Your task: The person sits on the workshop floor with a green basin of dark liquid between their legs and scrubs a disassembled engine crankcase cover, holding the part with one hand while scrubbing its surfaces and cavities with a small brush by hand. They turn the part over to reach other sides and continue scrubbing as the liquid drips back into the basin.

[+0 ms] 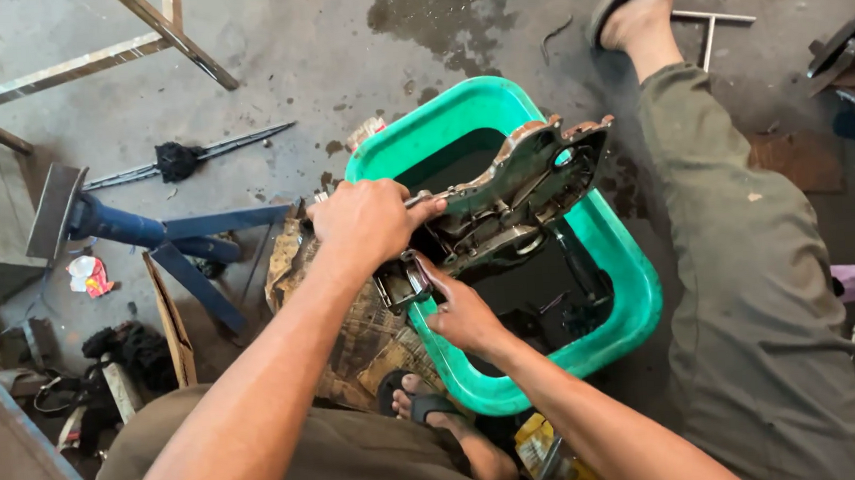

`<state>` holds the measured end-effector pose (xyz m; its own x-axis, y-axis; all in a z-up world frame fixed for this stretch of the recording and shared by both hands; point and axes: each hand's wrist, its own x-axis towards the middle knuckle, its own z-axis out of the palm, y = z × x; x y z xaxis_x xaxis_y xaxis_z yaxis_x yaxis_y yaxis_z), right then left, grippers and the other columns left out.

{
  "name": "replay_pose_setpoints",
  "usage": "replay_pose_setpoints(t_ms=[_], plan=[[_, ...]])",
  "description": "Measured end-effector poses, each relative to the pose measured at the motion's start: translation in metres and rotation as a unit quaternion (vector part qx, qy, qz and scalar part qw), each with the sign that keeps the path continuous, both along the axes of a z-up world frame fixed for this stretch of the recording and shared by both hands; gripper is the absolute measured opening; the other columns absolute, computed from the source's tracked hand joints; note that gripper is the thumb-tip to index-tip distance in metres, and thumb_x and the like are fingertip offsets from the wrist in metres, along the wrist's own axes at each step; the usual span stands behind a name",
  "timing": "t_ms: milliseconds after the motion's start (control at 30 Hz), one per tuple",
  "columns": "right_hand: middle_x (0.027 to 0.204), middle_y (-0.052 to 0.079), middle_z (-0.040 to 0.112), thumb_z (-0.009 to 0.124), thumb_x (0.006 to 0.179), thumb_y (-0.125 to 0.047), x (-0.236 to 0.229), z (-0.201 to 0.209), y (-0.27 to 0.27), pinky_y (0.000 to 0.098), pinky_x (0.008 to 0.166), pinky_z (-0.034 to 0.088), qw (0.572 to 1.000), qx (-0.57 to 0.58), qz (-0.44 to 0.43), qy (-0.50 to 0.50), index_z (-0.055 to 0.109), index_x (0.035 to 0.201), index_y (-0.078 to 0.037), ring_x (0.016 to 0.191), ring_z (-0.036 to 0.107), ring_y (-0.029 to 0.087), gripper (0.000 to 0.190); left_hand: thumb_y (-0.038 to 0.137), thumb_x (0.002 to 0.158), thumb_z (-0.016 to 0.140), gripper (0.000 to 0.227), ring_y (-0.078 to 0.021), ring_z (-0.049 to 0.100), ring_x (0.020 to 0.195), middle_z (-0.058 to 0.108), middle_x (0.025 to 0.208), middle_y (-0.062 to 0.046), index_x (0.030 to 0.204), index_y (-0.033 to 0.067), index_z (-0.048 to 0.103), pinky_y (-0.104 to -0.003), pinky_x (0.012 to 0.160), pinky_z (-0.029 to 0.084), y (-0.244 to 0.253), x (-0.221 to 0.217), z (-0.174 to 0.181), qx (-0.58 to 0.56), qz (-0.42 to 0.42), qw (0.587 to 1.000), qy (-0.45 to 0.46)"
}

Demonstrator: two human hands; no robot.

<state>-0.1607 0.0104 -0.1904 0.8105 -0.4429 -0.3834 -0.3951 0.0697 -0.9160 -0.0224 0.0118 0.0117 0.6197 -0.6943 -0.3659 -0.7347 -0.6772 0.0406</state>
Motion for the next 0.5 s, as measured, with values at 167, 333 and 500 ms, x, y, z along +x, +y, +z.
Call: replay_pose_setpoints(t_ms=[167, 333, 500], plan=[[0.128, 0.015, 0.070, 0.066, 0.073, -0.001, 0.014, -0.070, -0.007, 0.0297, 0.075, 0.053, 0.991, -0.068, 0.033, -0.106, 0.043, 0.155, -0.008, 0.080, 0.056, 0.012, 0.085, 0.079, 0.083, 0.060, 0.063, -0.0365, 0.071, 0.102, 0.076, 0.101, -0.014, 0.094, 0.0216, 0.082, -0.060, 0.084, 0.052, 0.004, 0.004, -0.011, 0.003, 0.009, 1.000, 0.003], [0.129, 0.012, 0.067, 0.061, 0.068, 0.000, 0.004, -0.003, -0.011, 0.0305, 0.065, 0.053, 0.997, -0.031, 0.022, -0.069, 0.035, 0.158, -0.013, 0.070, 0.055, 0.014, 0.095, 0.079, 0.082, 0.060, 0.062, -0.0370, 0.071, 0.103, 0.076, 0.103, -0.014, 0.095, 0.0226, 0.082, -0.059, 0.086, 0.052, -0.004, 0.004, 0.001, 0.008, 0.016, 1.000, 0.013], [0.114, 0.017, 0.074, 0.064, 0.075, -0.007, 0.019, -0.030, -0.007, 0.0341, 0.077, 0.054, 0.998, -0.047, 0.047, -0.016, 0.043, 0.157, -0.014, 0.079, 0.065, 0.020, 0.085, 0.080, 0.083, 0.057, 0.062, -0.0365, 0.071, 0.105, 0.076, 0.105, -0.013, 0.100, 0.0251, 0.081, -0.058, 0.086, 0.053, -0.001, 0.006, -0.004, 0.027, 0.013, 0.999, 0.022]])
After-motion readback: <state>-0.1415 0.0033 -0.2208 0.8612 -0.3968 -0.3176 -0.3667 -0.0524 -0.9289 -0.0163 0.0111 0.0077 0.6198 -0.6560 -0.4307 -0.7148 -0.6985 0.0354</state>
